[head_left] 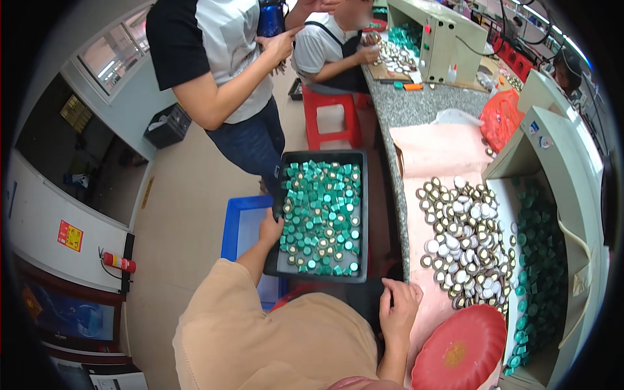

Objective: The person collects green bottle caps from a blue bin into a red dish by hand and empties them under a machine hood, then holds and shakes a tray of bottle caps.

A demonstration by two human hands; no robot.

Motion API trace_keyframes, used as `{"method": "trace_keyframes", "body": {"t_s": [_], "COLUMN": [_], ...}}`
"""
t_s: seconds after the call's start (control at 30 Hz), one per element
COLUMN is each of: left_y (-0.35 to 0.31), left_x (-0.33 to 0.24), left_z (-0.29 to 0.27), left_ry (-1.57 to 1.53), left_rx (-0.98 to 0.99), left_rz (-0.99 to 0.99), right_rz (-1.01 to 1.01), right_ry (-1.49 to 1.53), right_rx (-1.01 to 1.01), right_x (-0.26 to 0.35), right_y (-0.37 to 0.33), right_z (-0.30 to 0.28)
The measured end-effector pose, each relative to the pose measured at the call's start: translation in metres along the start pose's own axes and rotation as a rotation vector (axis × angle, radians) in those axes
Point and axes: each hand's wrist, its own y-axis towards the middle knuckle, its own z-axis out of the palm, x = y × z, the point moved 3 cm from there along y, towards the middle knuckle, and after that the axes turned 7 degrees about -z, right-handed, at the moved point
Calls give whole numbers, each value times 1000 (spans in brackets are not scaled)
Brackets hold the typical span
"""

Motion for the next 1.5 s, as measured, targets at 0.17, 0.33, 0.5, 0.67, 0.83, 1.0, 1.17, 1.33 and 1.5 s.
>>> {"method": "trace_keyframes", "body": {"t_s": [0.17,0.33,0.5,0.67,0.83,1.0,1.17,1.33,1.5], "left_y": [1,-3,-3,-6,-7,-7,-7,-2,-5], "left_x": [5,-11,-10,-17,-16,-15,-19,-7,-14], "left_z": [-1,-8,-11,-13,-15,-15,-13,-10,-13], "left_ry": [34,54,55,74,70,66,49,47,55], "left_rx": [21,22,22,34,32,36,46,14,32], "left_rz": [-64,-79,-84,-104,-97,-100,-118,-107,-112], "right_rz": [-15,0,-1,3,-8,-7,-3,-12,-6], "right_ry": [9,21,24,22,10,18,10,17,-4], "right_rx": [-23,-37,-34,-36,-31,-27,-27,-22,-9], "right_x": [5,1,2,2,2,2,1,3,3], "right_y": [0,1,3,2,1,0,-1,0,0], "right_z": [-4,-3,-3,-2,-1,-1,0,-1,-2]}}
